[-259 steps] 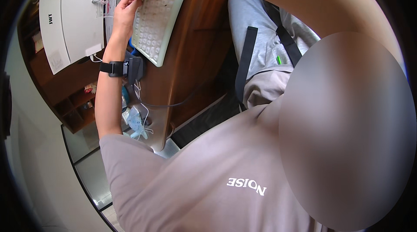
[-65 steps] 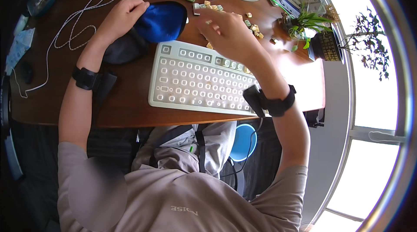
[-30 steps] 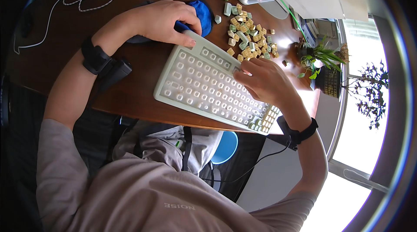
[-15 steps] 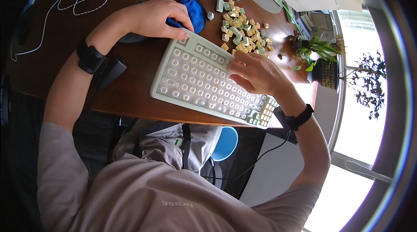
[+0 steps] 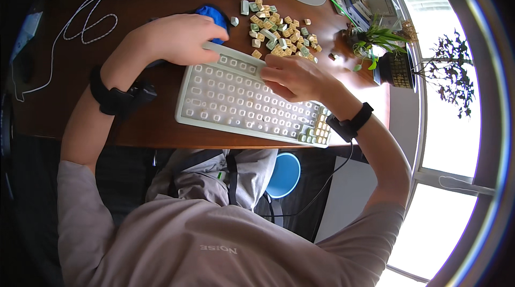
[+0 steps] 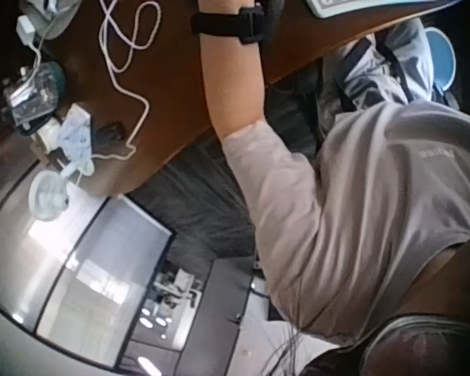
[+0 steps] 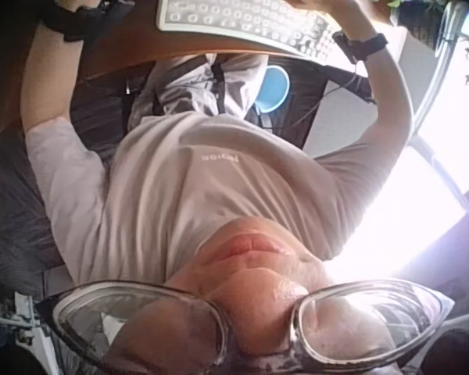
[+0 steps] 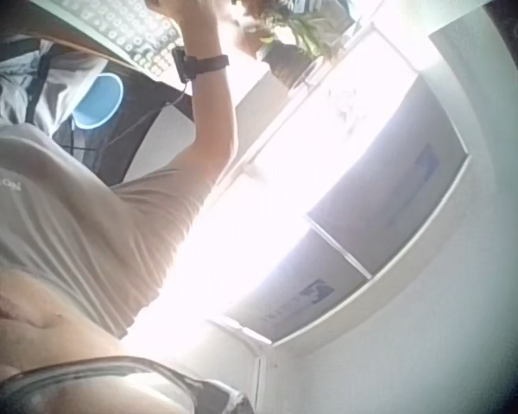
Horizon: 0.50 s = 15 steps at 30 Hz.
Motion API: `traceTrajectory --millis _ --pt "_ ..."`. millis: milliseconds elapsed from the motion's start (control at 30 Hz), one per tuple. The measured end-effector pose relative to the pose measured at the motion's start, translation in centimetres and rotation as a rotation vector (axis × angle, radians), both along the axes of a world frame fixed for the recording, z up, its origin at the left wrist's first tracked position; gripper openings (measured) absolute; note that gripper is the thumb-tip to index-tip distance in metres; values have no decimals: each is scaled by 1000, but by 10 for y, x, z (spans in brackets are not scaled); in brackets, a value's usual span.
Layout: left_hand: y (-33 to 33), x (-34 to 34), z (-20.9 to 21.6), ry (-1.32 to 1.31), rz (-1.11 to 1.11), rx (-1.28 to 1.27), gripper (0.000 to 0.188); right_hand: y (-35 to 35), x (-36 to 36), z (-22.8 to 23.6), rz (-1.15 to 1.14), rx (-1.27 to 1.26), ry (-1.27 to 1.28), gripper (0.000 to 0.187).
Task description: The recorder is shown installing keycaps onto a mechanical keyboard base at a desk.
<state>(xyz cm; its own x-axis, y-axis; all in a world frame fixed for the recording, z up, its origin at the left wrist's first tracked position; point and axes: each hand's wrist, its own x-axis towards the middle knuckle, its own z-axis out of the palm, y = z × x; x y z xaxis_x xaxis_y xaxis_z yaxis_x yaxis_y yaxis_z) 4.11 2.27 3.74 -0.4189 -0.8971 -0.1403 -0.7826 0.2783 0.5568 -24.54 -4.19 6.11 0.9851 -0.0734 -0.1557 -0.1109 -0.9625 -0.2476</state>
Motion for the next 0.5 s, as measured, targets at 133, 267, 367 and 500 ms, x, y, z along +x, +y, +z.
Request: traceTrajectory --millis 133,267,367,500 --pt "-12 -53 26 -165 -220 7 34 -2 1 -2 -9 41 17 19" --pt "-15 -77 29 -195 -219 93 29 -4 0 -2 7 71 -26 20" --pt "-25 -80 21 -205 -257 111 27 -5 -4 -3 -29 75 42 30" --pt "-31 -75 8 -155 -276 124 27 0 -7 -1 -20 53 -10 26"
